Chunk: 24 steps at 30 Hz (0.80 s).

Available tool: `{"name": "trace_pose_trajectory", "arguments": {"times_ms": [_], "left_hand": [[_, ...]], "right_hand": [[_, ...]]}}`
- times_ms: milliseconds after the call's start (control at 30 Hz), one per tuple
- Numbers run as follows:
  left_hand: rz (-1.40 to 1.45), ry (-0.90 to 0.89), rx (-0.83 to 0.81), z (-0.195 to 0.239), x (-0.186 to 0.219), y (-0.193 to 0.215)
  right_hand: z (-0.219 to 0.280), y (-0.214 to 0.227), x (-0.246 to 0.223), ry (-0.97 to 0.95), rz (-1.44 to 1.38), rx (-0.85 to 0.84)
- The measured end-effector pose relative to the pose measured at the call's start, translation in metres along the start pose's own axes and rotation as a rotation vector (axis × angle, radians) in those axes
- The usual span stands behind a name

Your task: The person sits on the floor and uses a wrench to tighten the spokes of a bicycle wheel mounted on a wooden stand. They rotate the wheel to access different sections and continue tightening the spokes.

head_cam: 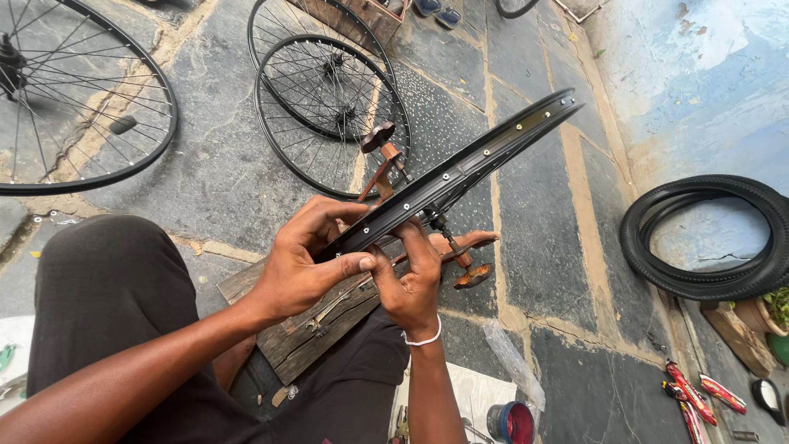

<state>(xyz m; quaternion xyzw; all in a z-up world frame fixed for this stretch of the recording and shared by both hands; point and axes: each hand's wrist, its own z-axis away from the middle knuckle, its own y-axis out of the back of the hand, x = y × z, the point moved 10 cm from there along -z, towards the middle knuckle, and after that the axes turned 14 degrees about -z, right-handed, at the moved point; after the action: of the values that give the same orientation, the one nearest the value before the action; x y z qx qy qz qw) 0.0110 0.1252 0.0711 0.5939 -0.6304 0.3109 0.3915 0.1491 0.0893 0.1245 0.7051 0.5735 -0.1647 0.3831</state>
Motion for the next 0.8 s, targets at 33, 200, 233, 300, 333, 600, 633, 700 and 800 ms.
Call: {"name": "trace_pose_trajectory", "arguments": {"times_ms": [33, 200, 233, 300, 333, 600, 633, 700, 800], "left_hand": [[0.013, 0.003, -0.001, -0.001, 0.000, 0.000], [0.113, 0.005, -0.018, -0.001, 0.001, -0.002], [0.125, -0.007, -0.021, 0.001, 0.001, -0.002], [0.089, -0.010, -0.015, 0.001, 0.001, -0.002], [0.070, -0.014, -0.014, 0.000, 0.001, -0.001], [0.013, 0.029, -0.008, 0.004, -0.004, 0.000], [0.063, 0.026, -0.018, 0.004, -0.006, -0.002], [0.108, 0.013, -0.057, 0.000, -0.010, -0.003], [0.252, -0.048, -0.169, -0.008, -0.005, -0.007]], "right_hand": [[0.000, 0.001, 0.000, -0.013, 0.006, 0.017], [0.003, -0.002, -0.002, 0.111, 0.187, 0.074], [0.006, -0.004, 0.000, 0.147, 0.230, 0.087], [0.010, -0.008, 0.006, 0.220, 0.316, 0.117], [0.011, -0.008, 0.010, 0.243, 0.367, 0.166], [0.027, -0.015, 0.022, 0.243, 0.341, 0.397], [0.031, -0.016, 0.024, 0.208, 0.265, 0.424], [0.043, -0.023, 0.028, 0.128, 0.110, 0.483], [0.052, -0.037, 0.022, 0.165, 0.157, 0.524]]}}
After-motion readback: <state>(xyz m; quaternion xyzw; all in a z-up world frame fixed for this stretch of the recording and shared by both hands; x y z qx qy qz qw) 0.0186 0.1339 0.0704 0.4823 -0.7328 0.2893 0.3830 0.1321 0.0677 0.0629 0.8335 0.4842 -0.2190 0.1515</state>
